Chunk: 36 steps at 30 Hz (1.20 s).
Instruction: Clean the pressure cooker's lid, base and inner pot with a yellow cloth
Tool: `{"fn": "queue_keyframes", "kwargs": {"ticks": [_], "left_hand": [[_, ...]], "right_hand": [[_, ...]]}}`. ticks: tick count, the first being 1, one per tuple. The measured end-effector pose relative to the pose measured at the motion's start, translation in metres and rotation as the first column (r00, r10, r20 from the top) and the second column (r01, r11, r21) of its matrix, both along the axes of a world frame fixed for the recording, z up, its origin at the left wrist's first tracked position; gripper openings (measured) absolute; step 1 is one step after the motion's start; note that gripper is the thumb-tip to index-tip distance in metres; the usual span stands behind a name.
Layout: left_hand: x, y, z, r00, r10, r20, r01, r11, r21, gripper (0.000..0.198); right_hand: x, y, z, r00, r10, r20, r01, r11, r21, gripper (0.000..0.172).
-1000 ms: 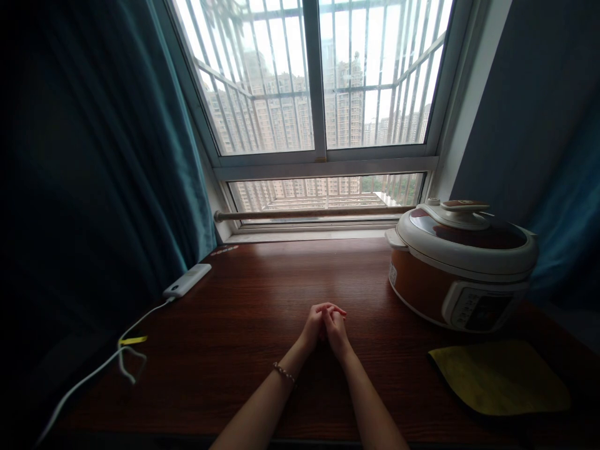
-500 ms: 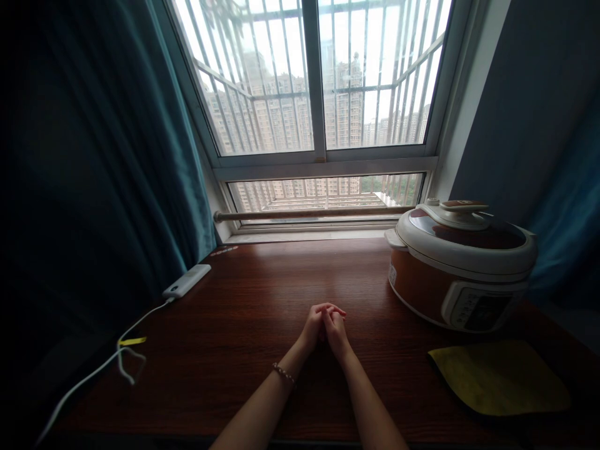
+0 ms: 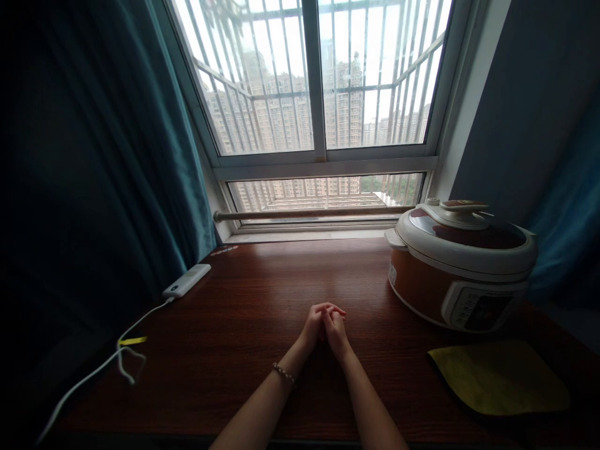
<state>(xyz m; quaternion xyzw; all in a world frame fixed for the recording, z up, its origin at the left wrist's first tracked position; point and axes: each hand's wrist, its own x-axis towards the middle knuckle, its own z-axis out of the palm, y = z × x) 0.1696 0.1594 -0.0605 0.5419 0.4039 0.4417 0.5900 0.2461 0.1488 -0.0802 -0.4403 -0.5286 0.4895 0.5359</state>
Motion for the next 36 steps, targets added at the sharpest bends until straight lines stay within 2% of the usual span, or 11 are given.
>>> {"fn": "queue_keyframes", "kwargs": {"ticks": [36], "left_hand": [[0.0005,0.0006,0.0002,1.000,0.005,0.010,-0.005,1.000,-0.015,0.043]], "right_hand": [[-0.0001,-0.0013,0.0018,1.000,-0.004,-0.007,0.004,1.000,-0.022,0.068]]}}
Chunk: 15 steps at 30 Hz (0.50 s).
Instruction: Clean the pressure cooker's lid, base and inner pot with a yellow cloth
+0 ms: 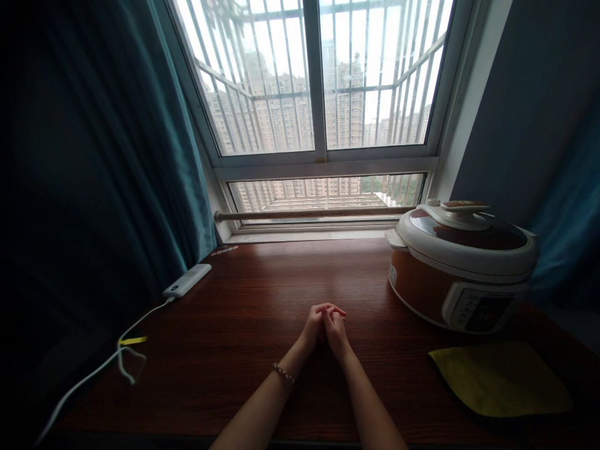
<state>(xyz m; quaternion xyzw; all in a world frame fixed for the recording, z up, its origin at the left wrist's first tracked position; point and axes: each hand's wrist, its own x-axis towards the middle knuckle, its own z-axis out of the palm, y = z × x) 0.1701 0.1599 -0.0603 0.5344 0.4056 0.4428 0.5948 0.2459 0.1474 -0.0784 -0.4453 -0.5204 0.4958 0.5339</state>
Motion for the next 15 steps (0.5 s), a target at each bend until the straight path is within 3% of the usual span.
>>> {"fn": "queue_keyframes", "kwargs": {"ticks": [15], "left_hand": [[-0.0001,-0.0023,0.0024,1.000,0.001,-0.008,-0.001,1.000,0.001,0.041]], "right_hand": [[0.0000,-0.0006,0.0011,1.000,-0.004,0.007,0.004,1.000,0.005,0.068]]}}
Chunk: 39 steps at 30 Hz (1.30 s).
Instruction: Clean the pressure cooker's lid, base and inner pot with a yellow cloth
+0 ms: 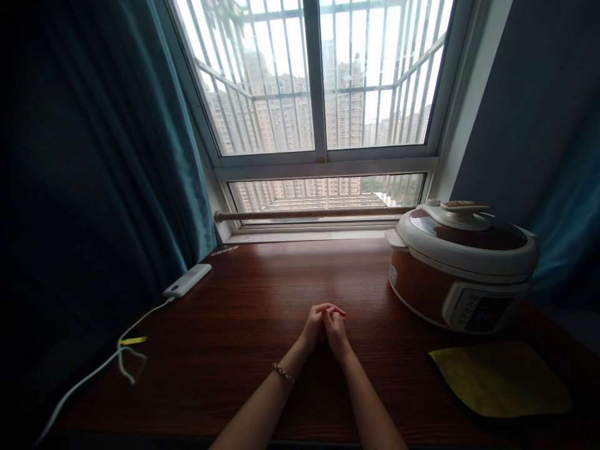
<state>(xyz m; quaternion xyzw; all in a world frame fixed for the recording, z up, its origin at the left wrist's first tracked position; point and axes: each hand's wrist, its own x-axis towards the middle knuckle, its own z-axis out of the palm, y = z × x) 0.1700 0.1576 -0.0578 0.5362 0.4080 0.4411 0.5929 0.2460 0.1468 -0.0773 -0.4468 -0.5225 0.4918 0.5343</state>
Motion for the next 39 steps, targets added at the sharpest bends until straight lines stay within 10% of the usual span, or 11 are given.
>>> {"fn": "queue_keyframes", "kwargs": {"ticks": [39], "left_hand": [[0.0003,0.0023,-0.0025,1.000,0.001,0.009,-0.001,1.000,0.005,0.042]], "right_hand": [[-0.0003,0.0005,-0.0002,1.000,0.003,0.007,-0.003,1.000,0.007,0.069]]}}
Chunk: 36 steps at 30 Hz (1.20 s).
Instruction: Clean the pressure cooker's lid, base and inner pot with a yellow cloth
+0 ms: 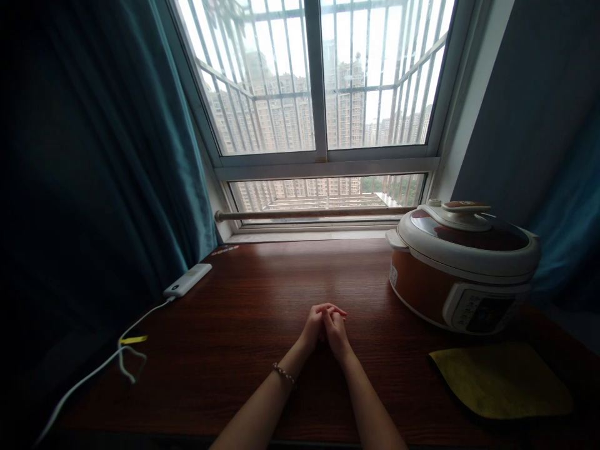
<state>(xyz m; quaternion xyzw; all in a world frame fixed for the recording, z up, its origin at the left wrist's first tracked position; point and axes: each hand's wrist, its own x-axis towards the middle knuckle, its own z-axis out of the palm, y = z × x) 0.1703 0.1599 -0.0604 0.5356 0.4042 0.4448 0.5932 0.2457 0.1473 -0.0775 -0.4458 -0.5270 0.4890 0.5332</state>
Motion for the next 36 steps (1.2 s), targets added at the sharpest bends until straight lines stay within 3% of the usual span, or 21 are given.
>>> {"fn": "queue_keyframes", "kwargs": {"ticks": [36], "left_hand": [[-0.0007,-0.0004,0.0005,1.000,0.001,-0.001,-0.001,1.000,0.004,0.042]], "right_hand": [[-0.0005,0.0019,-0.0049,0.999,0.001,-0.033,-0.002,1.000,-0.014,0.067]]}}
